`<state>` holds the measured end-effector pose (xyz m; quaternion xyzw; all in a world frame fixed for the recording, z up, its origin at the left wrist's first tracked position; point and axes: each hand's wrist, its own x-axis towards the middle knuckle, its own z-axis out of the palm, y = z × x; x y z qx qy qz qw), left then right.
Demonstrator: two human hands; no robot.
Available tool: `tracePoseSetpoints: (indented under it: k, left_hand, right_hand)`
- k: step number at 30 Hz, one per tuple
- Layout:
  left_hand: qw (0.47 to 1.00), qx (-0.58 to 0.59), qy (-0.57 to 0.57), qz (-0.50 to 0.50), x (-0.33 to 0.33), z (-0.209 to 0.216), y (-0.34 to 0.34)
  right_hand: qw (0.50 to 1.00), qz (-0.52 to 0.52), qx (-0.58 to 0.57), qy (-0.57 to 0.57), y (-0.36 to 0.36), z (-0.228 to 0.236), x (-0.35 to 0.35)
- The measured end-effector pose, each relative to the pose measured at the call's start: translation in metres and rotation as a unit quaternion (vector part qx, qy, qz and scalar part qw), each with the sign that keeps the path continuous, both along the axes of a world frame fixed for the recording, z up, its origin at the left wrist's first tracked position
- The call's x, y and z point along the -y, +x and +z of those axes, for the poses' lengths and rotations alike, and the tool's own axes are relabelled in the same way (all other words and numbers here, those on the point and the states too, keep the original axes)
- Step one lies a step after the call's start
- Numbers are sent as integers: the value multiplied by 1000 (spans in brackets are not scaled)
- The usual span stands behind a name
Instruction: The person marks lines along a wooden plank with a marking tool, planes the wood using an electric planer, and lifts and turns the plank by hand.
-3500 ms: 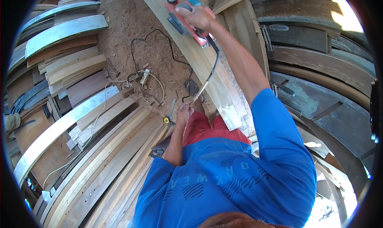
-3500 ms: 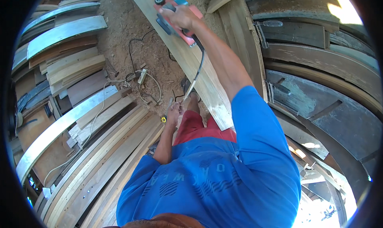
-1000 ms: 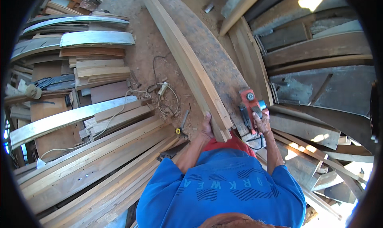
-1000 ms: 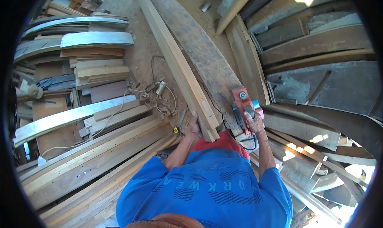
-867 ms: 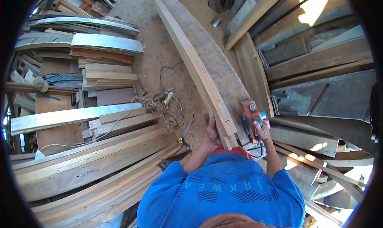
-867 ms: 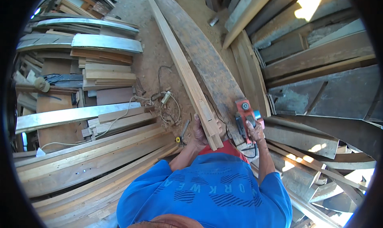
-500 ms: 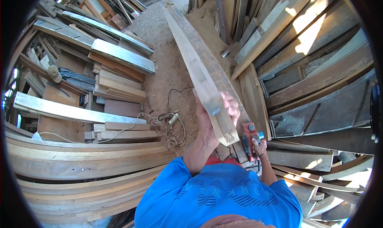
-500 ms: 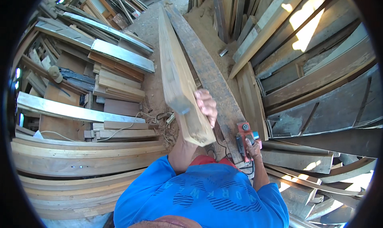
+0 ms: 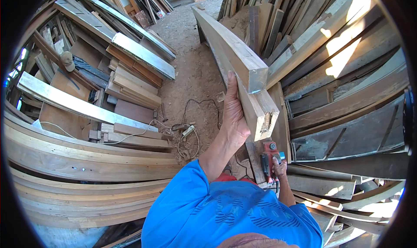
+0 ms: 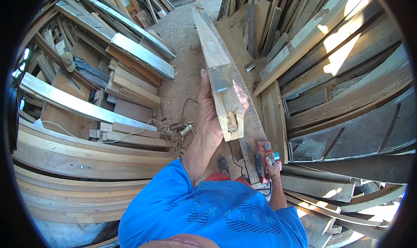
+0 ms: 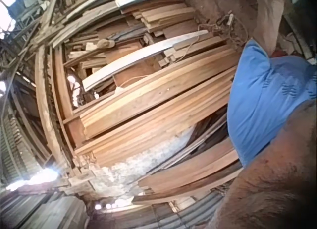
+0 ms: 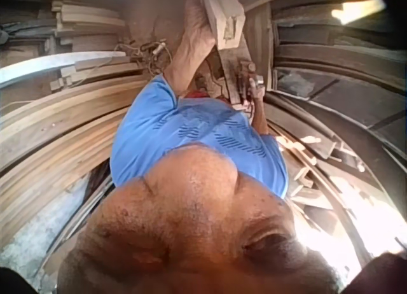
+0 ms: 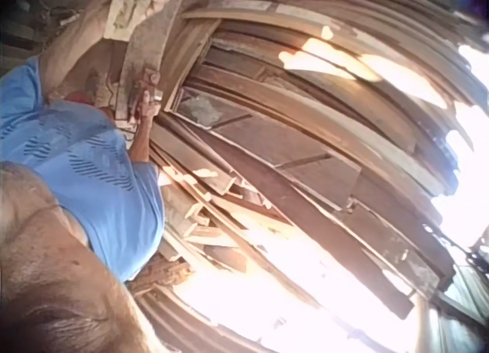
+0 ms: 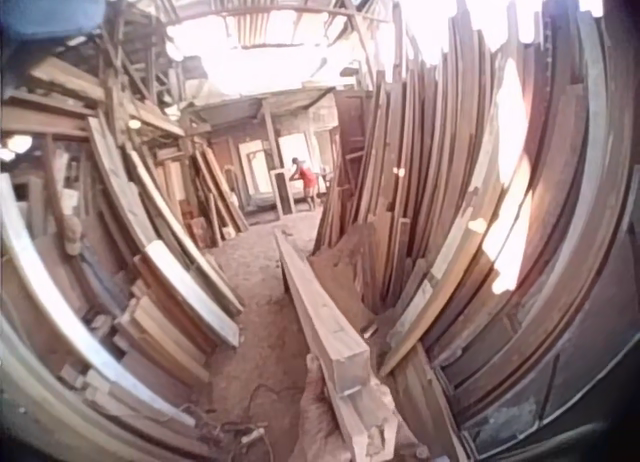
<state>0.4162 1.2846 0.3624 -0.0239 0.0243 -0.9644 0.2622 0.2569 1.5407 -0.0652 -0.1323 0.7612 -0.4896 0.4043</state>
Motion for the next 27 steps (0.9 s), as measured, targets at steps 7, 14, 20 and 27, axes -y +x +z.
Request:
tracePoseSetpoints:
  k: [7,14,20,27]
  left_hand:
    - [998,-38,-30,-32,-4,3,10]
    - [998,-53,-33,-9,-5,-3,10]
    - [999,0,-44,9,-10,-35,15]
    - [957,288,-28,-26,-43,-177,58]
  right_hand:
    - [1000,-10,0,5,2,1,1]
    - [1000,3,13,-3,0,-1,0]
    - [1000,1,3,-5,5,12,-1]
    - [999,50,11,17,8,35,1]
